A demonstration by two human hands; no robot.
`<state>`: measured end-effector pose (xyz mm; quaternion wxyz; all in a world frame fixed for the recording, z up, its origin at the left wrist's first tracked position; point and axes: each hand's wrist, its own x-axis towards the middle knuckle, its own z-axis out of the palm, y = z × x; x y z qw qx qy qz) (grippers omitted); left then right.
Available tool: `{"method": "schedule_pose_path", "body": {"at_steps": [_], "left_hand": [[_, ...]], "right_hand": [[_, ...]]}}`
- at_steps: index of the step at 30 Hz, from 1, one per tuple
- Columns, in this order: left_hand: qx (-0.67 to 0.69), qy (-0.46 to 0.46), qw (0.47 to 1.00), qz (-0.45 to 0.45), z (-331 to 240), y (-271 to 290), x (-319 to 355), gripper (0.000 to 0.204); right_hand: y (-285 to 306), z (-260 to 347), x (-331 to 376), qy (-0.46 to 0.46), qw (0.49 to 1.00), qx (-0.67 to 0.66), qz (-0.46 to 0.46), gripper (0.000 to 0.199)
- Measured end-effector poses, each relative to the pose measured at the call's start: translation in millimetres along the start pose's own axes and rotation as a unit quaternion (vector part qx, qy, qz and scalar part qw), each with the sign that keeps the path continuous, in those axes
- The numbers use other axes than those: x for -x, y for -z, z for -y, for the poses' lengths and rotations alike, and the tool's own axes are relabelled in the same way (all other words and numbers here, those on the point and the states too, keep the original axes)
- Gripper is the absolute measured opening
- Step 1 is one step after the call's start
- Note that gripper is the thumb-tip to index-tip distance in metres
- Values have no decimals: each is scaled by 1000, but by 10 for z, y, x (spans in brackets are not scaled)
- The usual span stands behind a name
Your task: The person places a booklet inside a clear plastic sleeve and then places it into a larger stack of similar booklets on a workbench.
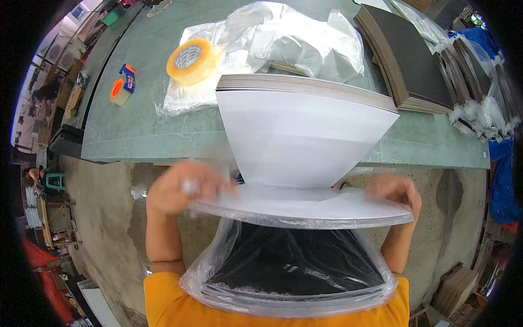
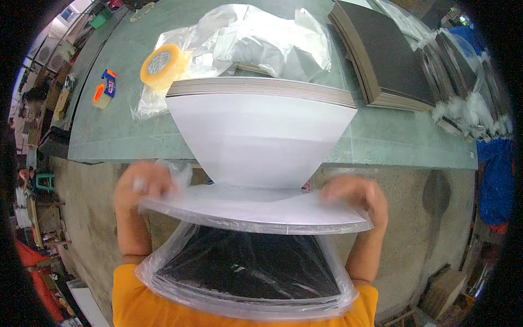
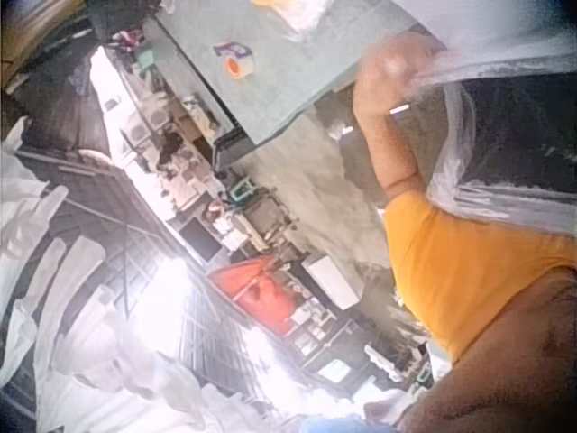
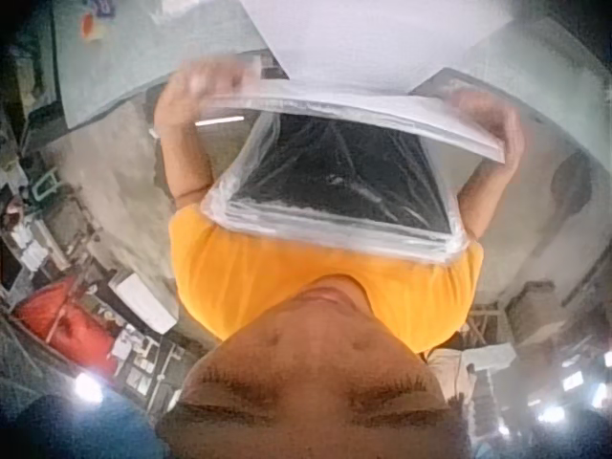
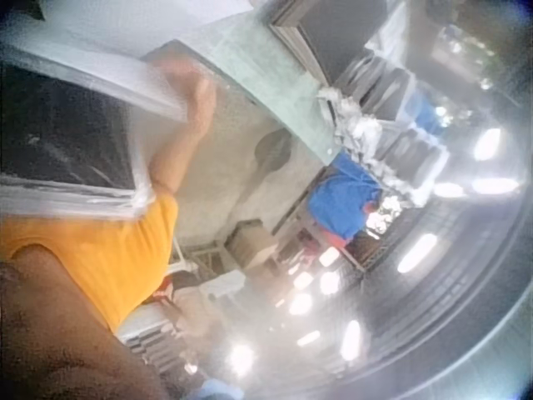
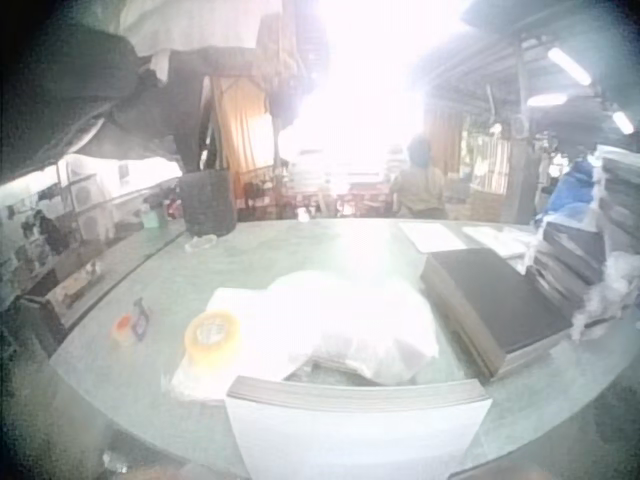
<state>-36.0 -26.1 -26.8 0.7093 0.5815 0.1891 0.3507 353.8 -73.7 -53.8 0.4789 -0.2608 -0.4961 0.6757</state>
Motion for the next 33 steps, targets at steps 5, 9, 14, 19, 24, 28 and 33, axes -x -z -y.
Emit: {"method": "schedule_pose_path", "body": {"at_steps": [5,9,14,19,24,28,33], "left_hand": [[-139,187,899,371,403,-684,-252,22],[-353,210,901,138,1815,-384,117,22],[-382,264,881,93,1620,-401,-546,25],[-285,-122,948,-69,480,-851,-1095,38],[-113,-34,985,-122,373,-711,-935,42],[-90,82,982,-141,311,-634,-887,35],[-51,-68,967,-240,182,-483,-905,15]], "right_hand": [[-492,-478,-22,-141,856,180,464,57],[21,-1596,221,-296,799,443,279,64],[54,-1470,-266,-348,764,442,316,69],[-666,-616,-699,-29,982,186,33,37],[-540,-278,-791,-54,993,42,-91,29],[-721,-262,-767,-37,992,-78,-94,20],[-484,-353,-614,-159,971,92,153,44]]}}
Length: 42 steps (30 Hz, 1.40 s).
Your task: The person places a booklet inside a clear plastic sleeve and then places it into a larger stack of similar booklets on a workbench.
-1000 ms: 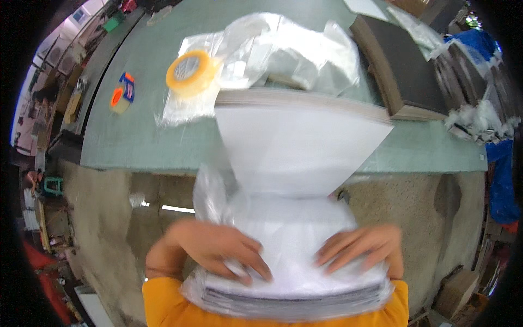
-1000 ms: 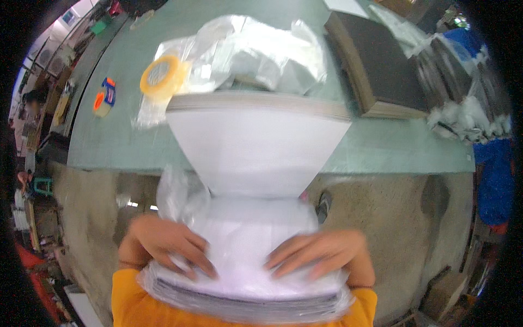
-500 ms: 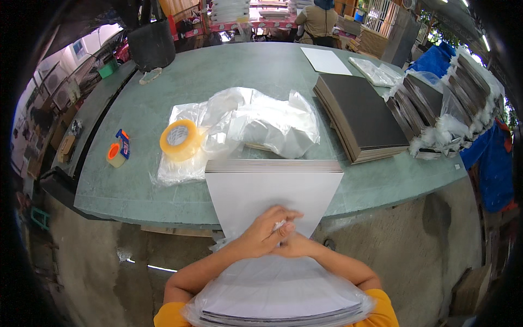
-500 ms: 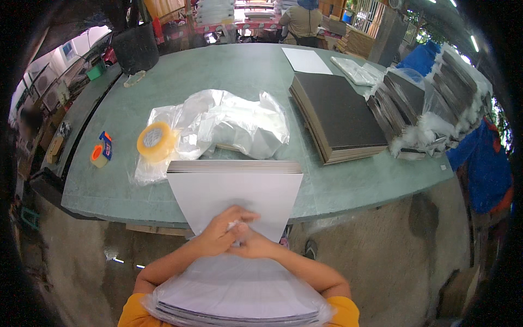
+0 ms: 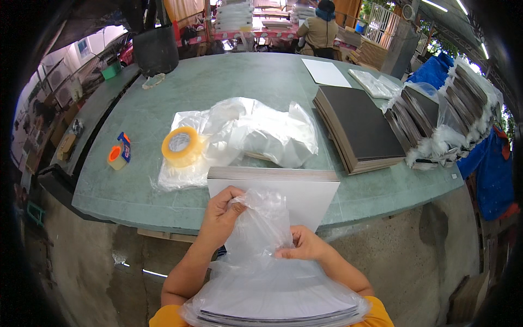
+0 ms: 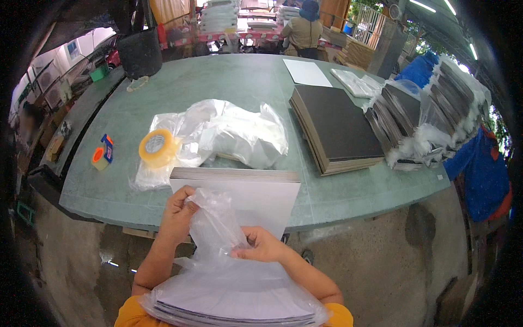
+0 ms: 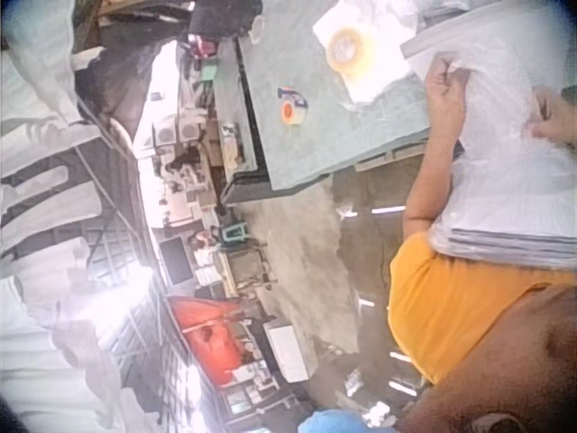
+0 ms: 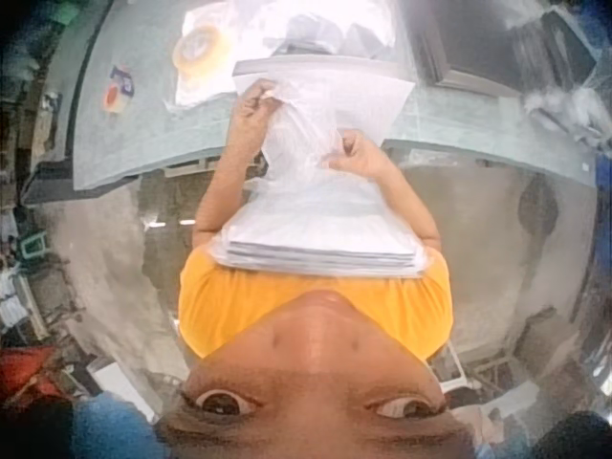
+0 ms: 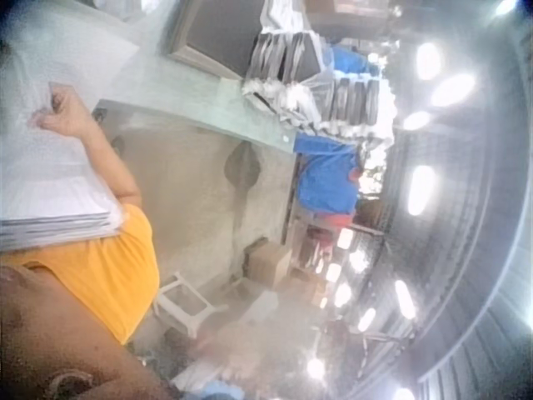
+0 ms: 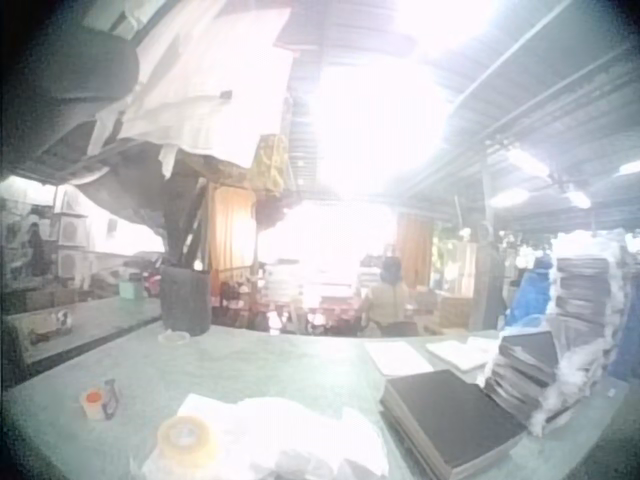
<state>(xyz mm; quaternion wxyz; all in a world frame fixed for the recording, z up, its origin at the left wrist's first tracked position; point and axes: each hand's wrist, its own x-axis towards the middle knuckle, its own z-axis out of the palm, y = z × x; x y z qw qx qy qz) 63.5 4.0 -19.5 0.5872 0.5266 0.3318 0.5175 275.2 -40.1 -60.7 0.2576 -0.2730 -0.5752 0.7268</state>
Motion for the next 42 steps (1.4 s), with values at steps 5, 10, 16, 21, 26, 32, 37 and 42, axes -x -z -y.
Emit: {"method": "schedule_pose_path", "body": {"at_steps": [5,10,16,21,26,32,37,42], "left_hand": [[-197,56,976,71,-119,-216,176,3],[-278,-64,958,33,-90,-91,136,7],[-105,-42,992,-56,-189,-226,90,12],[-317,-139,936,60,-133,-242,202,11],[-306,-146,940,-32,-267,-123,142,9],[-358,-98,922,106,-244,-125,177,20],[-421,-45,896,133,-126,-94,184,32],[-264,52,957,111,-214,133,8,31]], "right_hand": [[-157,231,-59,196,968,37,-153,50],[-147,132,-39,109,972,50,-203,44],[-260,103,-18,84,977,172,-97,27],[-313,372,-19,91,967,65,-230,27],[30,284,105,-75,982,20,-173,31],[-49,281,6,102,984,60,-136,29],[354,357,76,262,916,-150,-265,40],[299,517,-32,225,940,-31,-255,53]]}}
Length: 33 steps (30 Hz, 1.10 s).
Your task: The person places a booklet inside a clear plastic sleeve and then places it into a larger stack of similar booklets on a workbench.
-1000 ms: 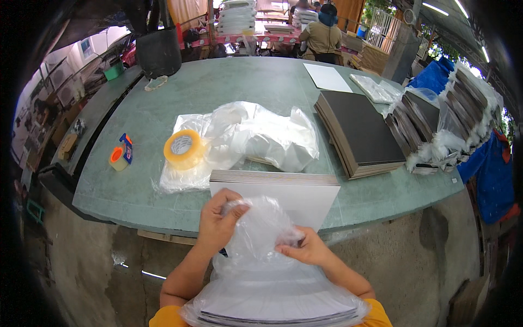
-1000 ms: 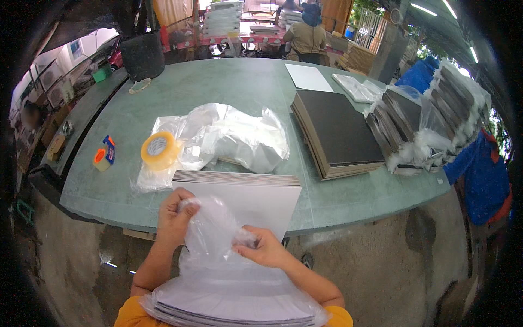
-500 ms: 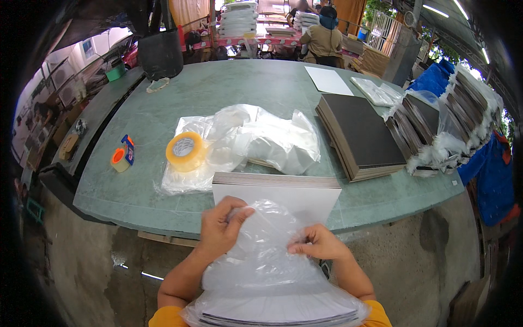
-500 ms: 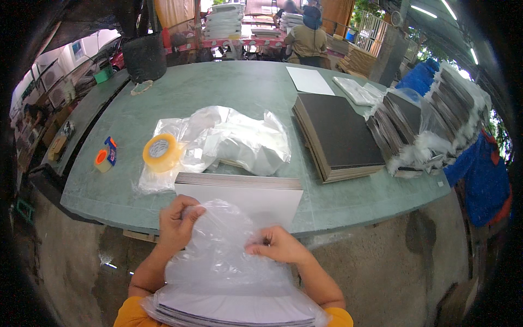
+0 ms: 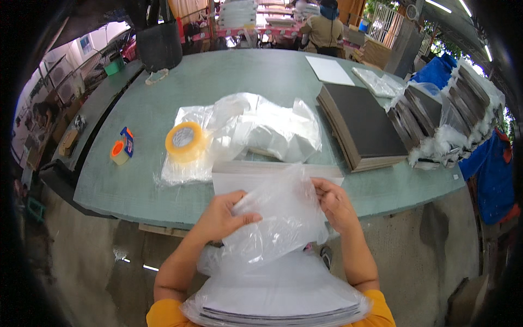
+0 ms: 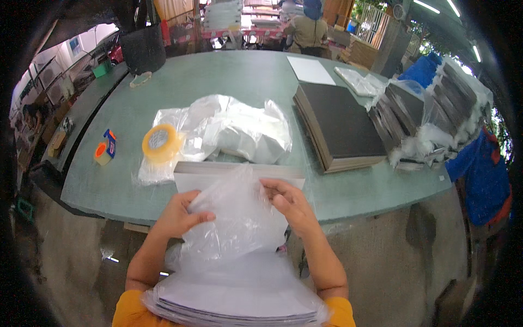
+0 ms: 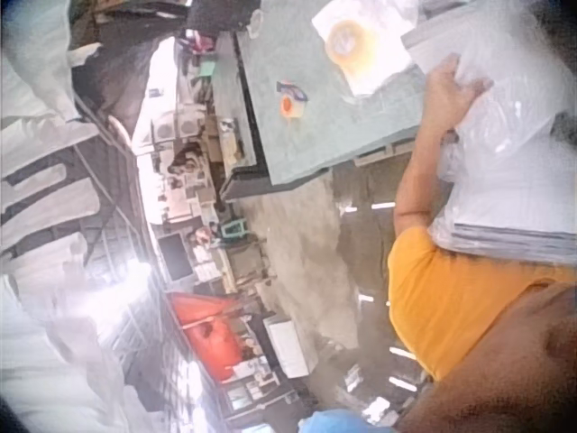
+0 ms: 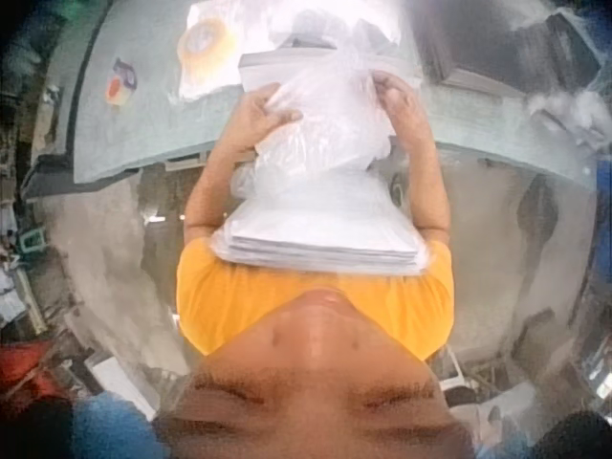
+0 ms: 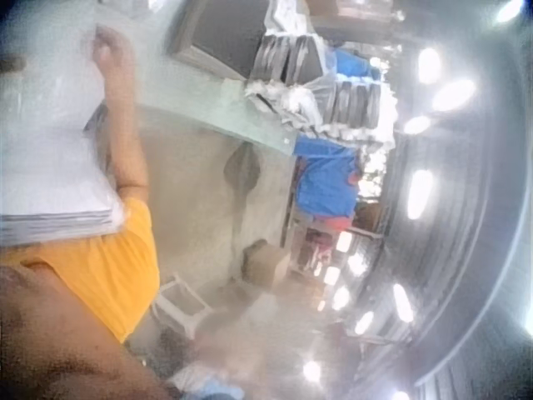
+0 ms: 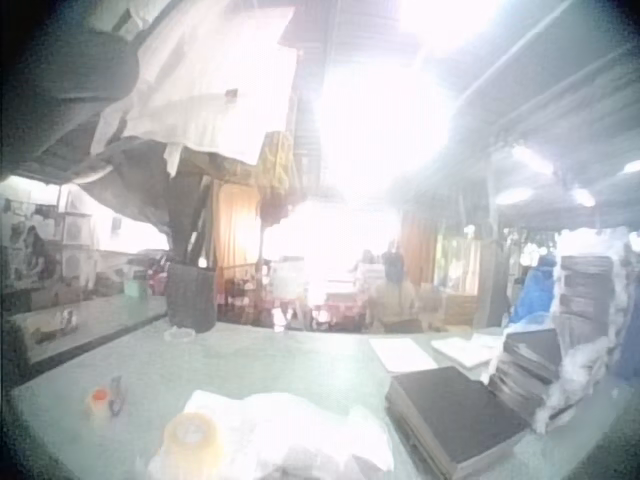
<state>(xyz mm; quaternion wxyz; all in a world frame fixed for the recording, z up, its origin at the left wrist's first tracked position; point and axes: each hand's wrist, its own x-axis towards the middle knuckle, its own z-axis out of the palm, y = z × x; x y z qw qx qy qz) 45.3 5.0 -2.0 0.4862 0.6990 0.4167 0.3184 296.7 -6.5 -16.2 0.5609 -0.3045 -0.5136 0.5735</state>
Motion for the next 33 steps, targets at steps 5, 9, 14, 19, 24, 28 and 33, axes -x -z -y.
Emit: {"method": "schedule_pose_path", "body": {"at_steps": [5,9,14,19,24,28,33], "left_hand": [[-1,29,999,13,-19,-8,-15,33],[-99,-8,995,-5,-46,26,7,31],[-212,-188,932,-227,-223,97,-22,21],[-37,-91,994,-51,-473,-105,82,21],[-18,-80,996,-25,-479,-341,3,24],[36,1,999,15,-242,-148,55,24],[54,-73,994,66,-295,-396,11,17]], "right_hand": [[-68,81,-62,-45,991,123,30,42],[-101,168,-69,-86,982,170,5,27],[-149,184,-31,-112,983,146,6,20],[-192,92,73,-118,992,-34,42,16],[-357,119,102,-165,984,-60,12,11],[-224,4,192,-181,978,-105,-21,18],[-118,-191,306,-259,960,-83,60,19]]}}
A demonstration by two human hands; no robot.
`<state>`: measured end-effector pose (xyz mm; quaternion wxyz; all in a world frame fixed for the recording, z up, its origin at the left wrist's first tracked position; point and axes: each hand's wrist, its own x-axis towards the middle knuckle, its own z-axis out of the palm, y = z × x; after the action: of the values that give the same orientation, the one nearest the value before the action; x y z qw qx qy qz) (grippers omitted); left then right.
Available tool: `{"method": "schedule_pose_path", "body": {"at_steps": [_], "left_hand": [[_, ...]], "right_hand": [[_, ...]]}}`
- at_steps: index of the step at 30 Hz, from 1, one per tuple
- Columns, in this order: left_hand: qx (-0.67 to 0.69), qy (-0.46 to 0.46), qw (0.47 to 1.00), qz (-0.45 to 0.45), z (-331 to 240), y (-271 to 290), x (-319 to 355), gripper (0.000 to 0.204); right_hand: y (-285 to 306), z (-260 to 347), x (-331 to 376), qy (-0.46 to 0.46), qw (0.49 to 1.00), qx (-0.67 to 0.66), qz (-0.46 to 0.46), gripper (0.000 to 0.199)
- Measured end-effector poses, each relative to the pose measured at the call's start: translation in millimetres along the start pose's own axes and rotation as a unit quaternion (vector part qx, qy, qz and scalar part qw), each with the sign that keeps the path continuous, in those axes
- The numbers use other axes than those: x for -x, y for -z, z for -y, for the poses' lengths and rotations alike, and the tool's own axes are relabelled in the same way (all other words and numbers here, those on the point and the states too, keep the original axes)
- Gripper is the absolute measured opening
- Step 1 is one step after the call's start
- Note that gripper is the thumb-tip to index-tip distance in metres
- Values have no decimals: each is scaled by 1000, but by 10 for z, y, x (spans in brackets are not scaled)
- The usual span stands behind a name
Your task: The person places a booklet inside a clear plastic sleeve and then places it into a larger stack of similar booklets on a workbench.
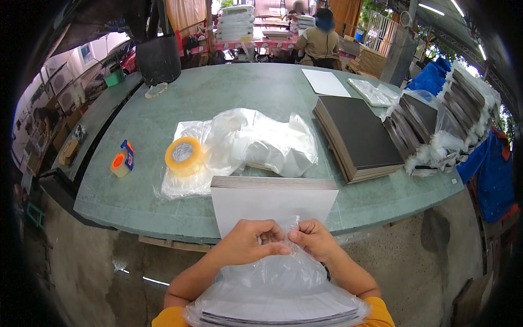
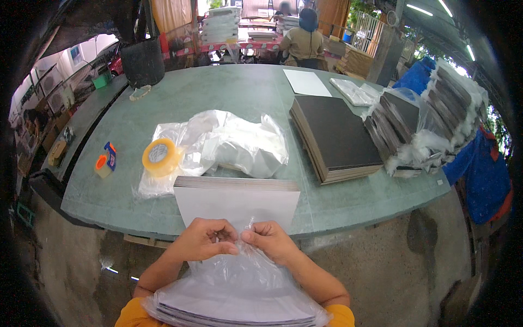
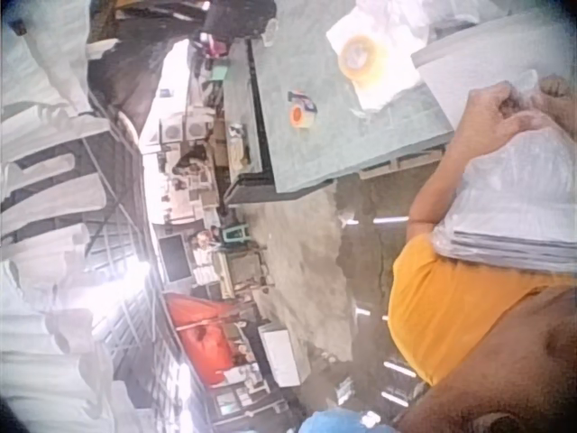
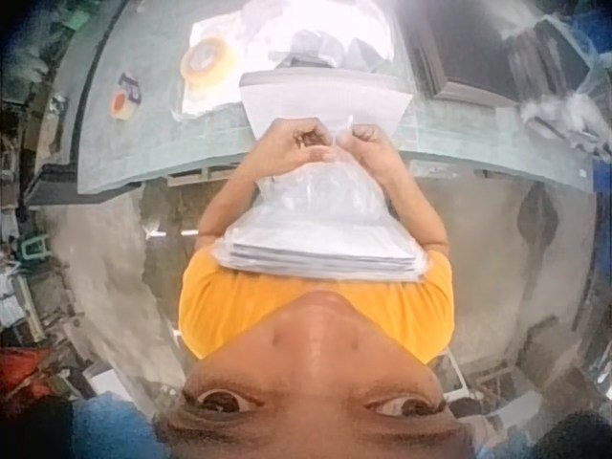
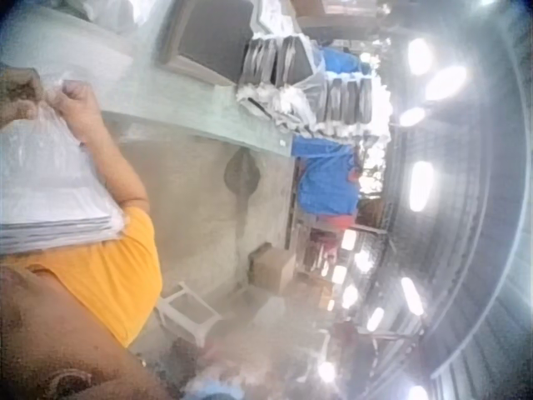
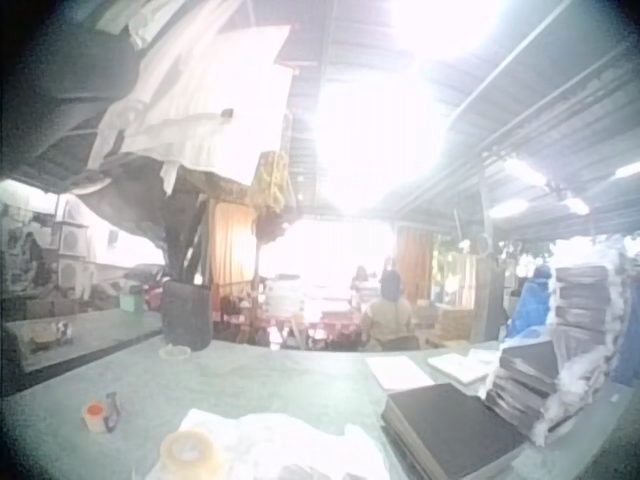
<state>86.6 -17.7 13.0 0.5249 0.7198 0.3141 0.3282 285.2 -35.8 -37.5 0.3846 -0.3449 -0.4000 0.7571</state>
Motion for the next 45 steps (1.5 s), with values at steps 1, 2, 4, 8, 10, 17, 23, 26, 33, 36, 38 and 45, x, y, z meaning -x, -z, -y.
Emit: {"method": "schedule_pose_path", "body": {"at_steps": [1,2,4,8,10,17,23,26,33,36,38,45], "left_hand": [[14,-20,1000,-11,20,-47,-12,13],[45,6,999,-12,59,-56,5,16],[105,53,993,-17,148,-2,39,22],[-75,86,955,-275,400,754,174,14],[-22,90,905,-415,260,1003,187,15],[-34,-40,999,-4,-181,6,99,20],[-42,39,995,-79,339,356,176,13],[-172,28,915,-364,348,934,170,4],[-200,-71,972,102,-190,-194,154,22],[-140,-46,987,64,-145,-100,124,19],[-100,-99,990,-12,-171,-14,96,16],[217,56,974,-22,-181,91,47,7]], "right_hand": [[-10,51,-3,11,999,31,5,20],[-28,84,12,23,998,61,11,20],[-151,140,78,75,993,-93,-14,20],[54,194,205,109,982,-154,1,22],[-33,229,213,90,990,-82,-75,21],[-170,-40,-11,48,993,-76,75,22],[-144,9,84,111,965,-239,-18,27],[59,70,183,148,967,-203,44,21],[-352,344,140,490,850,167,-97,17],[-486,531,174,432,880,158,-116,23],[-458,494,119,328,917,187,-126,29],[-410,274,65,-2,936,281,213,20]]}}
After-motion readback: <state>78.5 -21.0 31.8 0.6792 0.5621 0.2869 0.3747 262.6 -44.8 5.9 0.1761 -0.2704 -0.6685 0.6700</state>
